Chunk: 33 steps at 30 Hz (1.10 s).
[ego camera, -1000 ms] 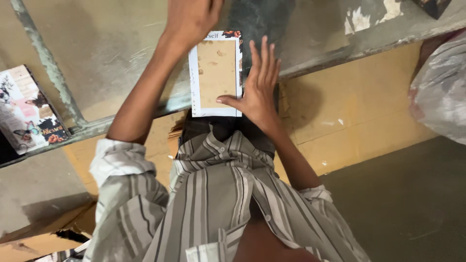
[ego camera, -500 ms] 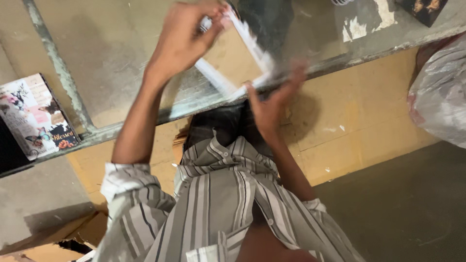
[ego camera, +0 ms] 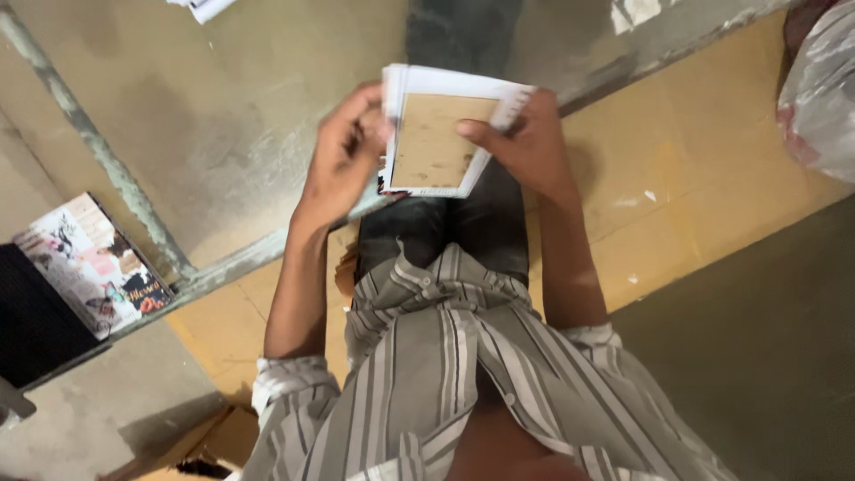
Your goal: The person repeatedly picks up small rectangular cards from a stack, aligns them, and places them into a white frame-like holder. They then place the assembled unit onto a growing stack on the table. This process is repeated multiple times throughout the clip.
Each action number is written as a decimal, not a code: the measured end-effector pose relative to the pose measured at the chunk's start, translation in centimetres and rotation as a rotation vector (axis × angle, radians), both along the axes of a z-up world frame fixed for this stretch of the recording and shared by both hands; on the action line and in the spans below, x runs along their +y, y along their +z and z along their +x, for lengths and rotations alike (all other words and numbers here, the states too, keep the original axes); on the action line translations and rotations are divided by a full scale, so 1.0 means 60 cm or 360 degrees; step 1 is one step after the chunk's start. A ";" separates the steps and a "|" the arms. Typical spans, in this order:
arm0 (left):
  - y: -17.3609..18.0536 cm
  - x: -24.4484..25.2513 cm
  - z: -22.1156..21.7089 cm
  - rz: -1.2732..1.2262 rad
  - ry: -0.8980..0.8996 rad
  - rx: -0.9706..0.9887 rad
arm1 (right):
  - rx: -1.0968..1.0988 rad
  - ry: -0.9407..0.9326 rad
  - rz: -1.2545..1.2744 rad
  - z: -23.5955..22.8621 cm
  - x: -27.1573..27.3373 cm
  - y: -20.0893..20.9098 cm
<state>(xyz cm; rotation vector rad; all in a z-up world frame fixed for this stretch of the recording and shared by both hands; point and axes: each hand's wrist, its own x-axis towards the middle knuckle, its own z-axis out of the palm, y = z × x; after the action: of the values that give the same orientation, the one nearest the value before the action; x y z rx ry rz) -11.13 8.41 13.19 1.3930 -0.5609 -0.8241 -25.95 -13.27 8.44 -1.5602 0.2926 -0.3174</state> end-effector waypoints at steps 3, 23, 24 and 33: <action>-0.026 -0.004 -0.003 0.0083 0.0250 -0.0074 | -0.0024 -0.0014 -0.0003 0.031 0.022 0.031; -0.055 -0.024 -0.003 -0.0607 0.0621 0.0472 | -0.0133 -0.0225 0.0459 0.058 0.024 0.024; -0.057 -0.022 -0.001 -0.0582 0.0620 0.0500 | -0.0132 -0.0214 0.0424 0.058 0.024 0.025; -0.040 0.003 0.016 -0.0417 0.0350 0.0309 | -0.0054 -0.0117 0.0410 0.061 0.018 0.039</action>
<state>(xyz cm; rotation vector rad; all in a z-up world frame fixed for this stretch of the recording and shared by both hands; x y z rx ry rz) -10.19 8.59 10.81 1.0983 -0.3442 -0.6723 -22.28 -12.20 10.76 -1.2916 0.3509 -0.3487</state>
